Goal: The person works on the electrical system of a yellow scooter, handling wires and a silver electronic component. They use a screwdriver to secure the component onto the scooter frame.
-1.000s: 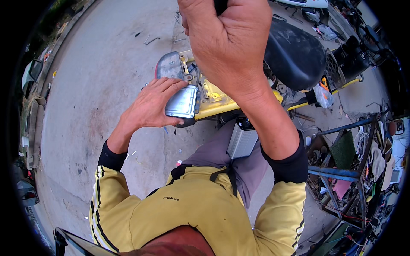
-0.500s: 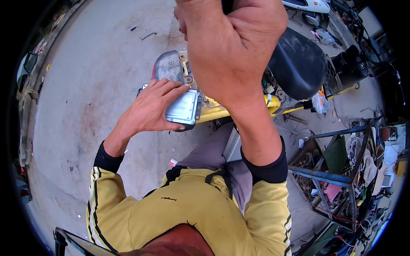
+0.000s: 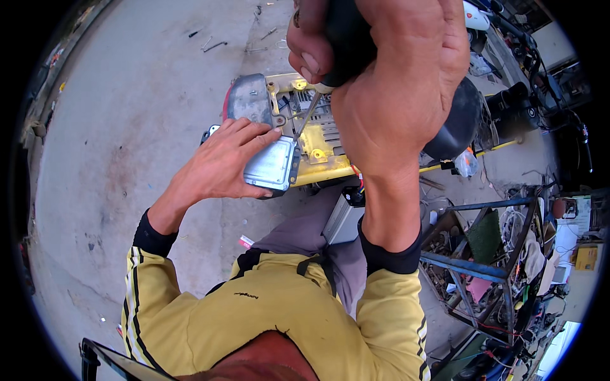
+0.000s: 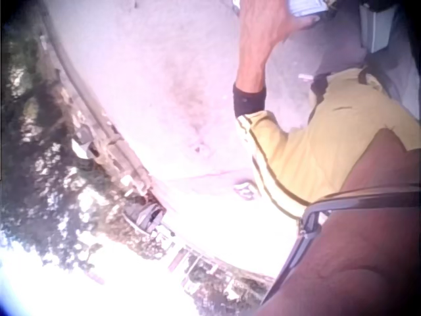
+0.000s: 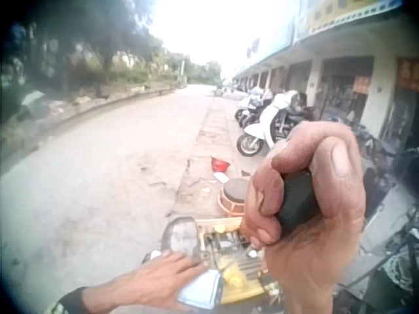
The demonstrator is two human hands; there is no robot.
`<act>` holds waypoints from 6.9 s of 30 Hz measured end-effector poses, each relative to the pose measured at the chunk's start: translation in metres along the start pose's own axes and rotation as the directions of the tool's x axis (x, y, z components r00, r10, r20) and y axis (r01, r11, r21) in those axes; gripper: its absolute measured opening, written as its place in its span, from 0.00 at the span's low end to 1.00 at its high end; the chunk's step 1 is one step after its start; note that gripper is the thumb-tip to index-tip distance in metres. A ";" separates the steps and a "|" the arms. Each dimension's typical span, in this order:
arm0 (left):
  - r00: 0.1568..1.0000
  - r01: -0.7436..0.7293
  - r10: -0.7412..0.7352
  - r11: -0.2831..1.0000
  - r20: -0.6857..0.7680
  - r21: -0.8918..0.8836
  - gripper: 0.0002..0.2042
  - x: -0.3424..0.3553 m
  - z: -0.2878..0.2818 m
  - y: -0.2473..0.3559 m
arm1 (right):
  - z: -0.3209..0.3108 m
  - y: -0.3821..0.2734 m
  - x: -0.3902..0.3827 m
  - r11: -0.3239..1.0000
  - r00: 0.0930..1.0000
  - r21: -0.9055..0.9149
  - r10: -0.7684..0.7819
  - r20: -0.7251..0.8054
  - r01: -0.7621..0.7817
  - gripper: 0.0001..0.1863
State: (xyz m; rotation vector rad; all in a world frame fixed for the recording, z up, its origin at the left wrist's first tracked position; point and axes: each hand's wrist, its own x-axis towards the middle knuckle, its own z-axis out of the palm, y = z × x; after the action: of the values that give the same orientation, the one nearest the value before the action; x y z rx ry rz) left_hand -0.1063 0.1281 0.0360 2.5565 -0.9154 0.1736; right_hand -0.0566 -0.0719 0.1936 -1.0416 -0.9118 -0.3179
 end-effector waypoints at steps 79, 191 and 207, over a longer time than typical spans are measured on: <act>0.999 -0.011 0.013 0.999 0.036 -0.047 0.44 0.010 0.000 0.008 | 0.009 -0.140 0.049 -0.101 0.640 -0.940 0.756 0.140 0.325 0.23; 0.977 0.152 -0.213 0.784 -0.031 -0.602 0.05 0.058 0.029 0.005 | -0.043 -0.129 0.027 0.546 0.660 -0.751 0.414 0.627 0.371 0.09; 0.967 0.129 -0.247 0.692 -0.064 -0.711 0.04 0.056 0.032 0.001 | 0.005 -0.142 0.042 0.199 0.658 -0.974 0.721 0.218 0.104 0.09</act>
State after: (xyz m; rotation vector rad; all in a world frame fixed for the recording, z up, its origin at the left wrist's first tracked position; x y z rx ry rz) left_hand -0.0648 0.0812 0.0212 1.8573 -0.5038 -0.0415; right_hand -0.1220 -0.1316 0.3125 -2.6872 -1.0485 -0.0376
